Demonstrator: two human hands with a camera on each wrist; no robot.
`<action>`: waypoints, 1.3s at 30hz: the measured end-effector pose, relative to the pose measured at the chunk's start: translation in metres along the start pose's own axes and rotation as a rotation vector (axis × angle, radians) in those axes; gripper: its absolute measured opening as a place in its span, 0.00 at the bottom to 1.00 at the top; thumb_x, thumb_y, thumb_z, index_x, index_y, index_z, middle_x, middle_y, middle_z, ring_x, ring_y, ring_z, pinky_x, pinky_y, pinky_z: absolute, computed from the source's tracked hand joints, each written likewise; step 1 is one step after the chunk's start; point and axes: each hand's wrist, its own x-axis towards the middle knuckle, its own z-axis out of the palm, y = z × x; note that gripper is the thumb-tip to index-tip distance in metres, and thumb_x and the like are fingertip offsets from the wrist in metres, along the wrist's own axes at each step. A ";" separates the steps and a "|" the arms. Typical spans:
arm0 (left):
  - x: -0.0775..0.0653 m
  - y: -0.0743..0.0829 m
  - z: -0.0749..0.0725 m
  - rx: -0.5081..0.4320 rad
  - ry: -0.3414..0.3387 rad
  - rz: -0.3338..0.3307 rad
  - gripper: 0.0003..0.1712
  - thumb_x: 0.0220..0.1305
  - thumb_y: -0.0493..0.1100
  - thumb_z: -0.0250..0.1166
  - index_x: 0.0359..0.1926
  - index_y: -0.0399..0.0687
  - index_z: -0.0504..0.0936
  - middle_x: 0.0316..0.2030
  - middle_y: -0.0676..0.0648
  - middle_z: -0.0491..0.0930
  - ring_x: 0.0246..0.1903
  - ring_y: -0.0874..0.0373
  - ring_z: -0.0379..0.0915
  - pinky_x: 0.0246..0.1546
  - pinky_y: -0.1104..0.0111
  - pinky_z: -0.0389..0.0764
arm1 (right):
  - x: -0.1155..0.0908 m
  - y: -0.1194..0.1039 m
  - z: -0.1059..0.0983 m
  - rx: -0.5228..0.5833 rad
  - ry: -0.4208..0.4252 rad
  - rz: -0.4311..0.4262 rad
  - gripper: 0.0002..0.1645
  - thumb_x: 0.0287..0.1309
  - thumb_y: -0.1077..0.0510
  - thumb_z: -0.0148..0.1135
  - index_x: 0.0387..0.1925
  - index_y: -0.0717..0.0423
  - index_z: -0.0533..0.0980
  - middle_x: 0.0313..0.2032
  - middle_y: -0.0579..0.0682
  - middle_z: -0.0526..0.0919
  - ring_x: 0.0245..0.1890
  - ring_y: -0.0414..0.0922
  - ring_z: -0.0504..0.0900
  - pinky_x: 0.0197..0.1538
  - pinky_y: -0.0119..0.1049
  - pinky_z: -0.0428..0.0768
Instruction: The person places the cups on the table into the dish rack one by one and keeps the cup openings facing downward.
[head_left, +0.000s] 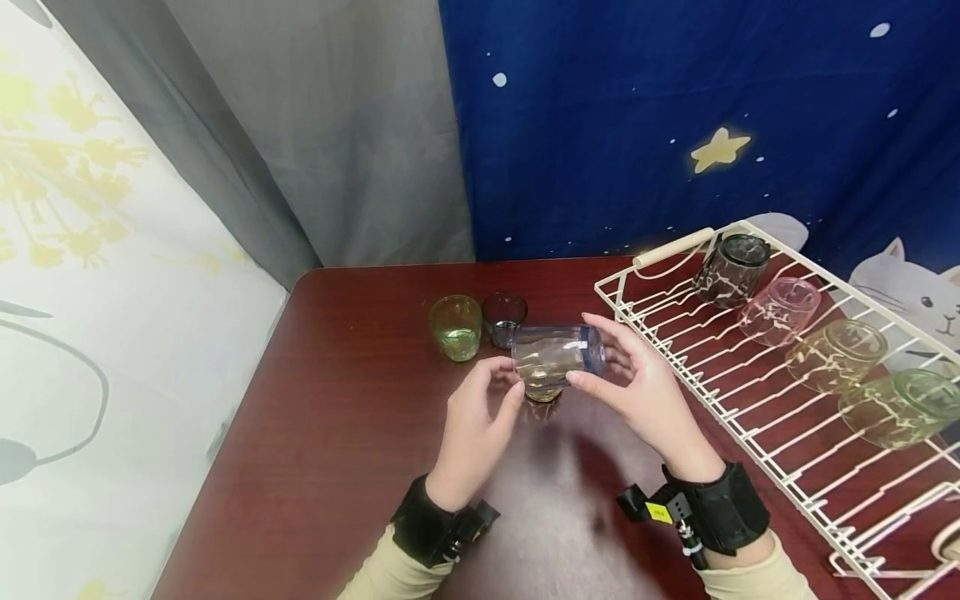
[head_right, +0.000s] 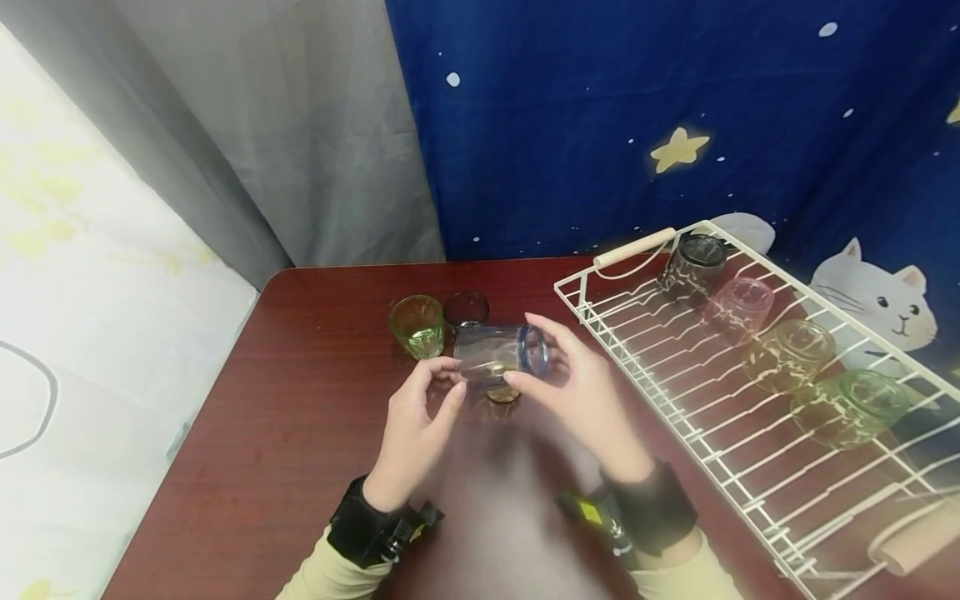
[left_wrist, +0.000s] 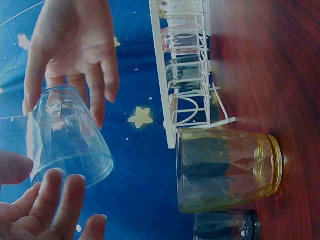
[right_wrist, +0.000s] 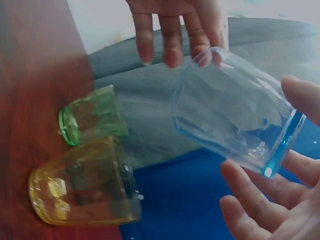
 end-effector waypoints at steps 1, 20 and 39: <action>0.001 -0.001 0.000 0.016 -0.005 0.006 0.14 0.65 0.37 0.62 0.51 0.42 0.75 0.40 0.48 0.81 0.42 0.58 0.79 0.48 0.68 0.79 | 0.002 -0.001 -0.002 -0.006 0.015 0.000 0.39 0.54 0.53 0.71 0.68 0.43 0.67 0.58 0.55 0.79 0.51 0.23 0.74 0.53 0.13 0.71; 0.035 -0.050 -0.013 0.444 0.022 0.103 0.12 0.63 0.36 0.61 0.48 0.44 0.80 0.46 0.46 0.82 0.51 0.52 0.77 0.54 0.62 0.78 | 0.057 -0.014 -0.051 -0.359 0.351 0.091 0.42 0.53 0.49 0.69 0.69 0.50 0.66 0.64 0.61 0.74 0.54 0.57 0.78 0.54 0.46 0.72; 0.055 -0.098 -0.012 0.718 -0.060 0.196 0.13 0.61 0.36 0.65 0.48 0.42 0.82 0.46 0.47 0.82 0.51 0.51 0.78 0.60 0.60 0.75 | 0.093 0.018 -0.073 -0.572 0.285 0.257 0.44 0.54 0.54 0.64 0.71 0.58 0.60 0.63 0.74 0.68 0.61 0.73 0.66 0.60 0.65 0.66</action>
